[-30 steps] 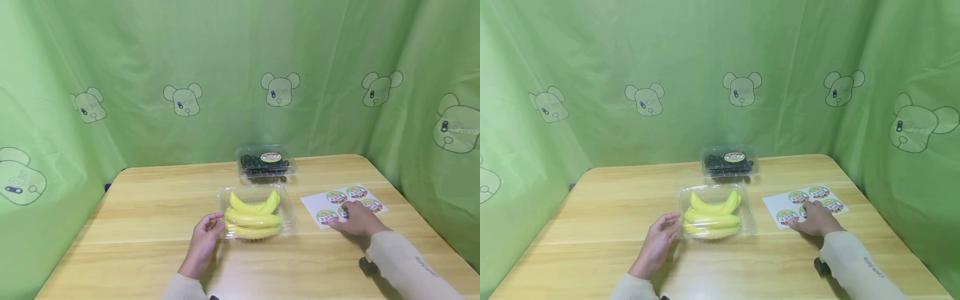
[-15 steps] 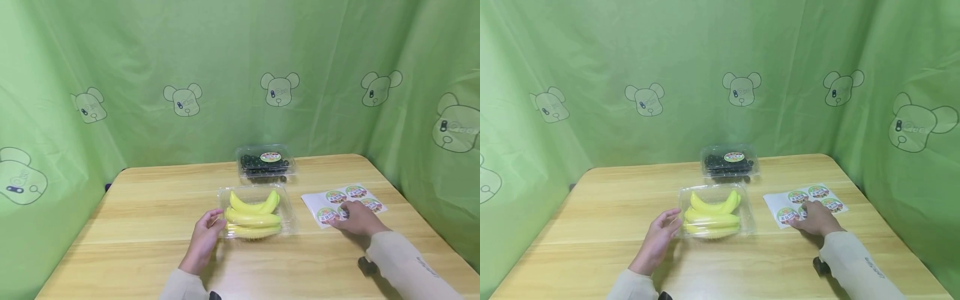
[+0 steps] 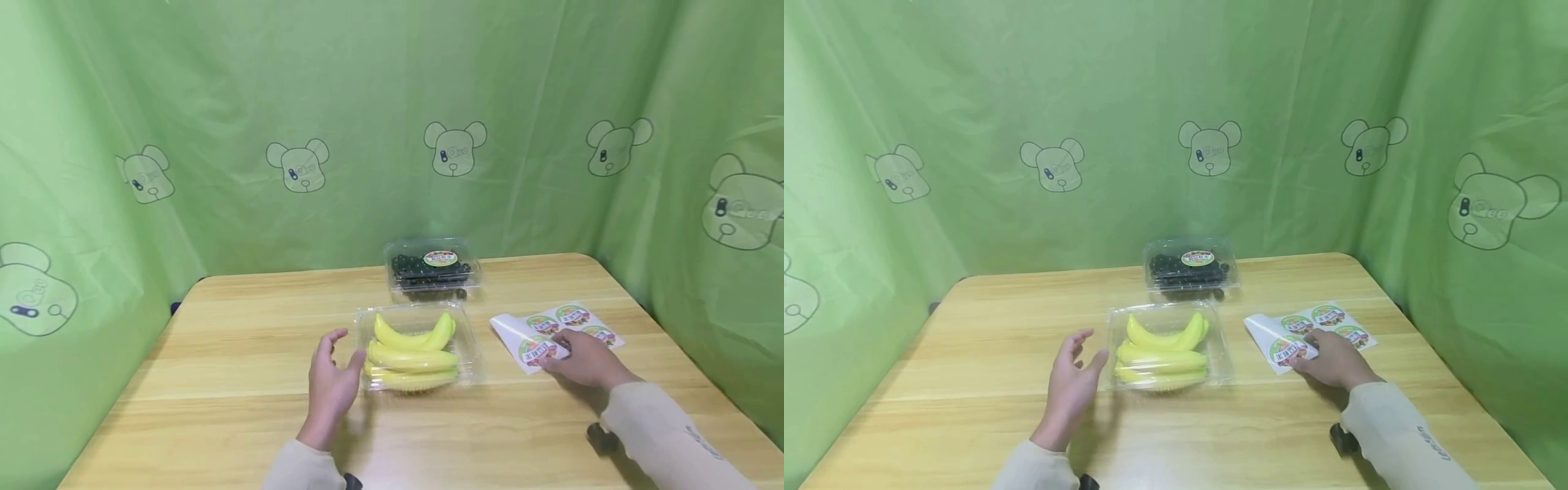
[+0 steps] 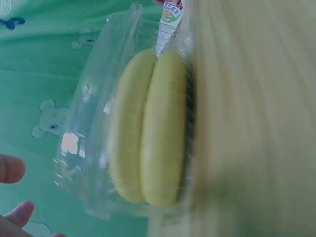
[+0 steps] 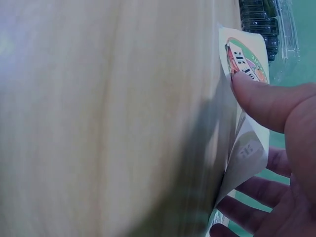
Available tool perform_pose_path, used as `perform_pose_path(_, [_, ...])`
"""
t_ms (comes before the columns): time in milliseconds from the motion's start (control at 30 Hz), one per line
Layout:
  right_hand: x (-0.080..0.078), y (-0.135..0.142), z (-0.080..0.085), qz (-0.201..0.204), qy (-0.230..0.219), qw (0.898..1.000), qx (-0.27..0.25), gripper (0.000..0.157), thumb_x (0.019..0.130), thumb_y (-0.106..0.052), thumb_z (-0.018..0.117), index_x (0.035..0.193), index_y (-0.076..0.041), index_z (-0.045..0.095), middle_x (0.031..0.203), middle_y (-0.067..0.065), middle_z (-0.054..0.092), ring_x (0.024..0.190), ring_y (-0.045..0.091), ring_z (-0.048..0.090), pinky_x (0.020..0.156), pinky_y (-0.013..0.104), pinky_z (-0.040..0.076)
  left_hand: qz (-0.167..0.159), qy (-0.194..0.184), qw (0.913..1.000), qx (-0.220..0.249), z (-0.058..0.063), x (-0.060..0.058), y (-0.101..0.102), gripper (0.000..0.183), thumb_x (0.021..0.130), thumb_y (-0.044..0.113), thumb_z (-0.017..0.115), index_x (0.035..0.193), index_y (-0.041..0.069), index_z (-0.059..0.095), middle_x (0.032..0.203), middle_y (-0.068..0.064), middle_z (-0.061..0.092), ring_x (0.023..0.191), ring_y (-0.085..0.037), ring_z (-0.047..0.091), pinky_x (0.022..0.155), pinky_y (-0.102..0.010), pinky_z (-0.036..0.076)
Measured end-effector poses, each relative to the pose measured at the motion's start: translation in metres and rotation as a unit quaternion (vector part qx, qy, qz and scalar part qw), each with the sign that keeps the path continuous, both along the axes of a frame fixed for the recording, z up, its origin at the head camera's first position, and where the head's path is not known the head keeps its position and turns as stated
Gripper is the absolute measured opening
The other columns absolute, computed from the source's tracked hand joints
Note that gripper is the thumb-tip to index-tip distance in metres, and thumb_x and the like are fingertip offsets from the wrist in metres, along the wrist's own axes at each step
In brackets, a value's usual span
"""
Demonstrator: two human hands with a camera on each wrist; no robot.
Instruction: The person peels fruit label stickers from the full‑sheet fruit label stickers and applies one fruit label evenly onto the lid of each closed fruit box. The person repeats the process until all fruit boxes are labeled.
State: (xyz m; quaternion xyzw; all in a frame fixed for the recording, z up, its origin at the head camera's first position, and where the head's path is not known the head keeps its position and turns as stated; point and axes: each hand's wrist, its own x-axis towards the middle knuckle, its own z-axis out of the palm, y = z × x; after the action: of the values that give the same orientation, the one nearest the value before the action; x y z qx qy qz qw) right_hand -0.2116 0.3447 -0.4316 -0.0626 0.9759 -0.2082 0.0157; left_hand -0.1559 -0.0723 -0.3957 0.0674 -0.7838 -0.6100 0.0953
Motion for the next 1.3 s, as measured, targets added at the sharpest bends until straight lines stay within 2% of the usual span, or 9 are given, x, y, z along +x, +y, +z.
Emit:
perform_pose_path(100, [-0.001, 0.0, 0.001, 0.005, 0.003, 1.0, -0.003, 0.07, 0.08, -0.038, 0.076, 0.121, 0.015, 0.053, 0.116, 0.039, 0.054, 0.106, 0.059, 0.049, 0.089, 0.069, 0.04, 0.01, 0.048, 0.9988, 0.005, 0.008, -0.001, 0.004, 0.041, 0.089, 0.013, 0.067, 0.127, 0.004, 0.054, 0.134, -0.016, 0.051, 0.125, -0.037, 0.044, 0.104, -0.052, 0.038])
perform_pose_path(200, [-0.001, 0.0, 0.003, 0.007, 0.006, 1.0, -0.003, 0.069, 0.08, -0.037, 0.077, 0.121, 0.014, 0.054, 0.114, 0.038, 0.056, 0.104, 0.058, 0.051, 0.088, 0.069, 0.04, -0.017, 0.065, 0.9969, 0.04, 0.016, -0.001, 0.012, 0.036, 0.089, 0.009, 0.067, 0.122, 0.003, 0.055, 0.127, -0.014, 0.056, 0.119, -0.033, 0.051, 0.1, -0.047, 0.043])
perform_pose_path(433, [-0.002, 0.003, 0.003, 0.012, 0.017, 1.0, 0.002, 0.071, 0.079, -0.039, 0.077, 0.12, 0.015, 0.054, 0.112, 0.038, 0.057, 0.101, 0.057, 0.053, 0.086, 0.068, 0.042, -0.108, 0.05, 0.9863, 0.114, 0.022, -0.002, 0.036, 0.029, 0.09, 0.003, 0.064, 0.117, -0.002, 0.055, 0.119, -0.013, 0.057, 0.111, -0.032, 0.057, 0.095, -0.037, 0.049])
perform_pose_path(533, [-0.003, 0.003, 0.005, 0.013, 0.017, 1.0, 0.0, 0.071, 0.08, -0.039, 0.077, 0.121, 0.015, 0.054, 0.115, 0.039, 0.055, 0.102, 0.057, 0.053, 0.087, 0.068, 0.042, -0.141, 0.043, 0.9823, 0.116, 0.024, -0.002, 0.045, 0.027, 0.09, 0.004, 0.064, 0.115, -0.001, 0.057, 0.117, -0.012, 0.058, 0.105, -0.027, 0.06, 0.09, -0.034, 0.052])
perform_pose_path(633, [-0.004, 0.003, 0.007, 0.016, 0.015, 1.0, 0.0, 0.072, 0.079, -0.039, 0.077, 0.121, 0.015, 0.054, 0.114, 0.038, 0.057, 0.099, 0.055, 0.055, 0.085, 0.067, 0.042, -0.184, 0.02, 0.9769, 0.106, 0.024, -0.001, 0.055, 0.025, 0.09, 0.007, 0.065, 0.114, 0.002, 0.059, 0.116, -0.011, 0.059, 0.101, -0.021, 0.062, 0.086, -0.031, 0.054])
perform_pose_path(833, [-0.005, 0.005, 0.007, 0.018, 0.007, 1.0, 0.001, 0.073, 0.082, -0.042, 0.074, 0.122, 0.015, 0.054, 0.112, 0.037, 0.058, 0.099, 0.053, 0.056, 0.085, 0.066, 0.043, -0.269, -0.031, 0.958, 0.094, 0.012, 0.012, 0.08, 0.027, 0.089, 0.012, 0.067, 0.115, 0.009, 0.061, 0.112, -0.004, 0.061, 0.095, -0.013, 0.06, 0.08, -0.026, 0.053])
perform_pose_path(967, [-0.005, 0.006, 0.006, 0.018, 0.01, 1.0, 0.0, 0.073, 0.082, -0.043, 0.073, 0.122, 0.015, 0.054, 0.115, 0.038, 0.057, 0.104, 0.056, 0.053, 0.087, 0.067, 0.042, -0.301, -0.061, 0.9451, 0.111, 0.003, 0.019, 0.1, 0.027, 0.088, 0.008, 0.067, 0.114, 0.009, 0.062, 0.106, -0.001, 0.062, 0.089, -0.012, 0.059, 0.076, -0.025, 0.052])
perform_pose_path(1067, [-0.004, 0.006, 0.007, 0.016, 0.009, 1.0, -0.002, 0.073, 0.082, -0.043, 0.073, 0.123, 0.015, 0.053, 0.117, 0.039, 0.055, 0.105, 0.058, 0.051, 0.088, 0.069, 0.04, -0.312, -0.084, 0.9392, 0.115, -0.003, 0.021, 0.115, 0.026, 0.086, 0.008, 0.068, 0.111, 0.011, 0.062, 0.1, 0.003, 0.063, 0.086, -0.012, 0.058, 0.074, -0.025, 0.052])
perform_pose_path(1300, [-0.001, 0.011, 0.002, 0.01, 0.018, 1.0, -0.007, 0.075, 0.083, -0.046, 0.073, 0.124, 0.014, 0.054, 0.115, 0.038, 0.057, 0.104, 0.057, 0.052, 0.086, 0.068, 0.042, -0.321, -0.114, 0.9335, 0.112, -0.015, 0.022, 0.146, 0.024, 0.086, 0.006, 0.069, 0.109, 0.01, 0.064, 0.095, 0.007, 0.064, 0.081, -0.011, 0.062, 0.071, -0.025, 0.054])
